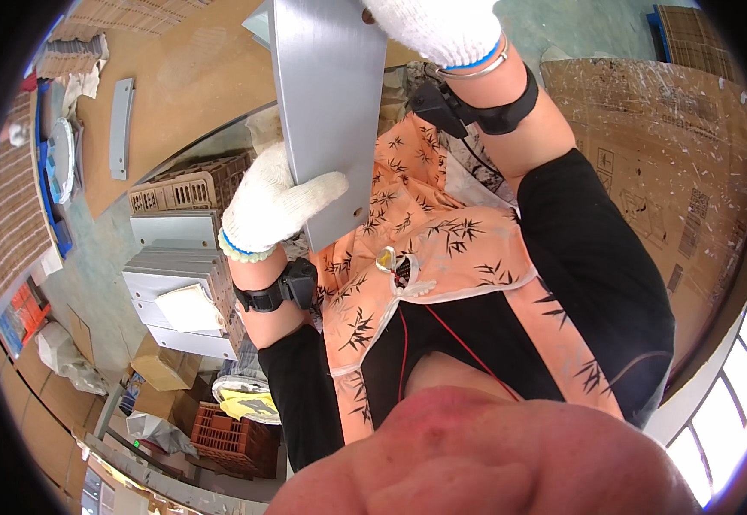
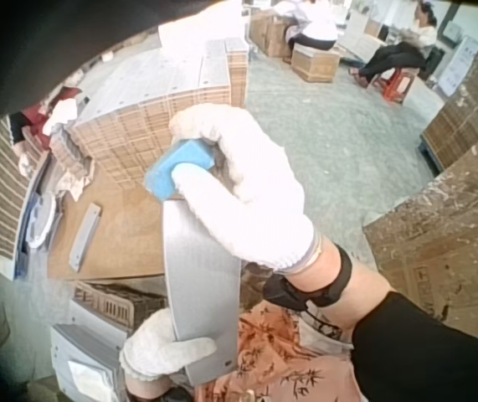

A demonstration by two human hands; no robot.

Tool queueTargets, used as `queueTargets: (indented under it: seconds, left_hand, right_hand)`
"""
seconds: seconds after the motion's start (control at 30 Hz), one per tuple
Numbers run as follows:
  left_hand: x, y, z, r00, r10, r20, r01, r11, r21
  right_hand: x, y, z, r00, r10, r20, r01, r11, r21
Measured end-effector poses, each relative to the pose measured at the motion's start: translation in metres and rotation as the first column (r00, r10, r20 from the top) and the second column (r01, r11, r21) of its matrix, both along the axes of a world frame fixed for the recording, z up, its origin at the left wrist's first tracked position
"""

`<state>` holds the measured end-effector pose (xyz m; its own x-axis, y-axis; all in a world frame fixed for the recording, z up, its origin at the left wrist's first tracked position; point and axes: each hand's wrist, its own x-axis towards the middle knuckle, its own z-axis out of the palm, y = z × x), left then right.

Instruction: The person cleans metal furniture components with a cloth and applies blue labels to them.

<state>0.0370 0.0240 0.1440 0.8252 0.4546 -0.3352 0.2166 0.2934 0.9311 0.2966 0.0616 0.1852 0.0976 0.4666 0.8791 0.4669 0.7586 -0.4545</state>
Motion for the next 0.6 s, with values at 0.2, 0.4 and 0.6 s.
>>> queueTargets:
  seconds: [0.2,0.4,0.6]
  left_hand:
    - [-0.002,0.001,0.004,1.0,0.013,0.006,-0.012,0.998,-0.066]
    - [-0.007,-0.001,0.004,0.998,0.039,0.043,-0.035,0.996,-0.081]
    - [-0.009,-0.001,0.003,0.999,0.038,0.012,-0.037,0.996,-0.082]
  right_hand:
    - [-0.005,0.004,-0.002,0.996,0.07,-0.048,-0.07,0.997,-0.014]
    - [-0.006,-0.008,0.012,0.989,-0.108,0.096,0.113,0.992,-0.052]
    - [-0.013,-0.009,0.012,0.998,0.003,0.056,0.0,0.999,-0.05]
